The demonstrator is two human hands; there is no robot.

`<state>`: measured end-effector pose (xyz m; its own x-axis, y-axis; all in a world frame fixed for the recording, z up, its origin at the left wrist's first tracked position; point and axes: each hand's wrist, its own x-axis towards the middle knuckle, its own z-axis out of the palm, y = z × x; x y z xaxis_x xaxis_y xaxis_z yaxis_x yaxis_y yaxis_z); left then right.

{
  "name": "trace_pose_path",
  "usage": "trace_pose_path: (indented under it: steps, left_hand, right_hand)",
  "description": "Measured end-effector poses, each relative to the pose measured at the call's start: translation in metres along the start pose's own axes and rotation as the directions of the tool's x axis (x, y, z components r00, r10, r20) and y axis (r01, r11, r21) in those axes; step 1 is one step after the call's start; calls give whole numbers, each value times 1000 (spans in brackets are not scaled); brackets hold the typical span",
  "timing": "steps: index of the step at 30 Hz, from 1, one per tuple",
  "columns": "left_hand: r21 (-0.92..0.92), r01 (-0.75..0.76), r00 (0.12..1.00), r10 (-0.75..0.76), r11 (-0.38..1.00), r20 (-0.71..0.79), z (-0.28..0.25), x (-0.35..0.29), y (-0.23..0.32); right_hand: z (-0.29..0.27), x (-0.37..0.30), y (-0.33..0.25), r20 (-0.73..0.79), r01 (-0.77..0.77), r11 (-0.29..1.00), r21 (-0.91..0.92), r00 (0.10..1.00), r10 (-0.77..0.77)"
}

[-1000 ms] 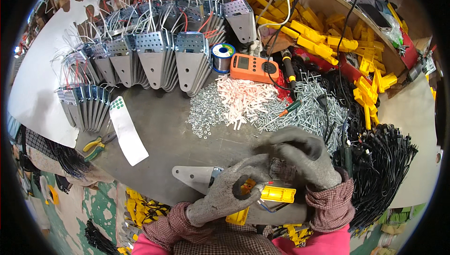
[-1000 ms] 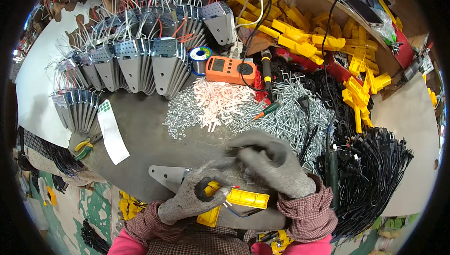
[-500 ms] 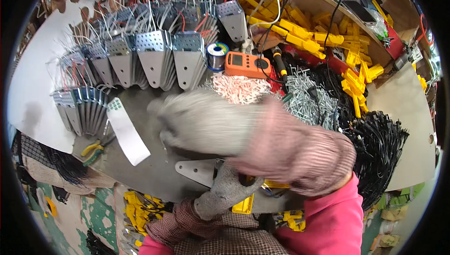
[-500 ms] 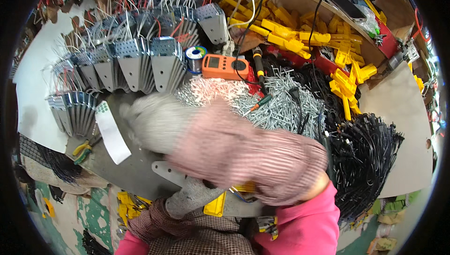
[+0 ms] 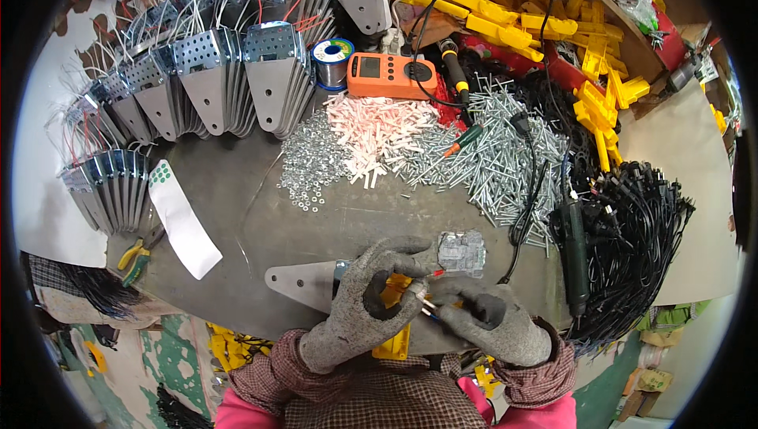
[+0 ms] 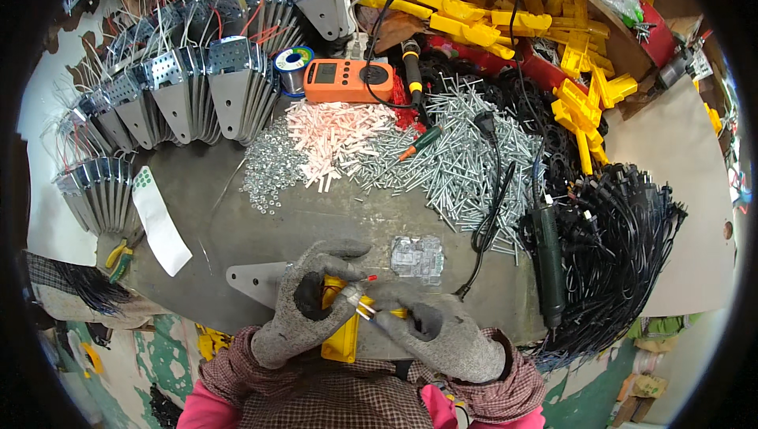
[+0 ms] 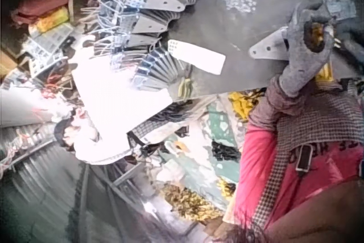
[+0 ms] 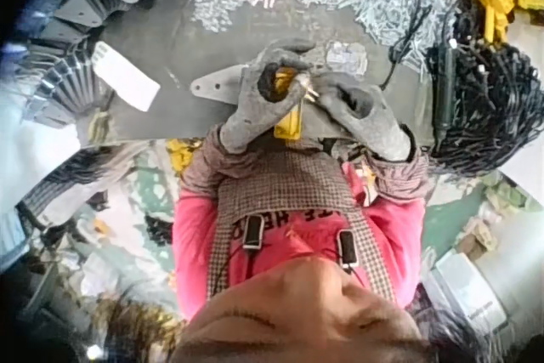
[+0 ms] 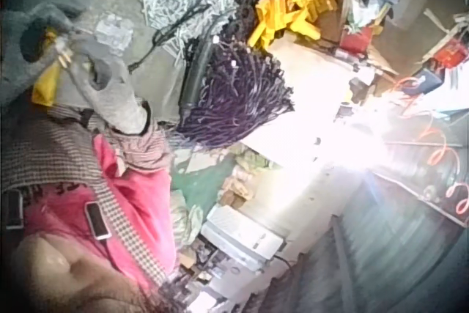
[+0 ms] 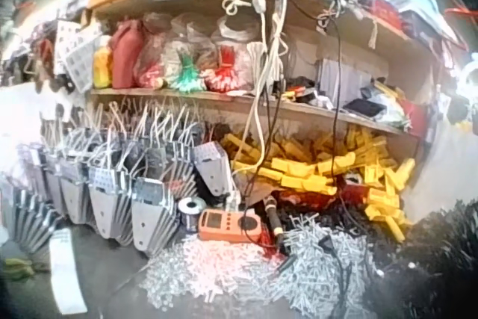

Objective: The person solders wires to a circuit board with a soldering iron, then assembles the circuit board with metal brackets and screws into a yellow plastic housing using an electric screwdriver and pliers.

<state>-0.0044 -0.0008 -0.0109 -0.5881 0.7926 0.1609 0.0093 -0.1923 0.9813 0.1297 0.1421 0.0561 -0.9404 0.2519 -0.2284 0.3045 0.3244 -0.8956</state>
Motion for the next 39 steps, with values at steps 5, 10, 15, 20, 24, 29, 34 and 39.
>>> trace_pose_path:
  steps: [5, 10, 15, 20, 24, 29, 34, 39]
  left_hand:
    - [180, -27, 1000, 29, 983, -5, -6, 1, 8]
    - [290, -129, 989, 143, 948, -29, -11, -1, 10]
    - [510, -125, 990, 142, 851, 5, -29, -28, 32]
    - [775, -465, 877, 337, 427, 341, -28, -36, 16]
    - [856, -468, 861, 332, 221, 385, -25, -34, 15]
    - [853, -485, 841, 371, 193, 394, -26, -41, 18]
    - [857, -441, 882, 306, 266, 359, -23, -50, 18]
    - [825, -382, 923, 216, 416, 318, -21, -44, 19]
  right_hand:
    - [-2, 12, -3, 175, -216, 957, 192, 967, 183]
    - [0, 17, 12, 245, -198, 952, 234, 959, 139]
    - [-5, 20, 1, 238, -325, 927, 185, 931, 279]
    - [-3, 21, -3, 214, -236, 954, 185, 957, 195]
    - [-10, 25, -12, 157, -172, 984, -38, 972, 176]
    - [-4, 36, 4, -78, -18, 967, -255, 997, -3]
    - [-3, 45, 14, -116, 151, 924, -351, 972, -203]
    - [-12, 50, 19, -57, 177, 887, -426, 973, -222]
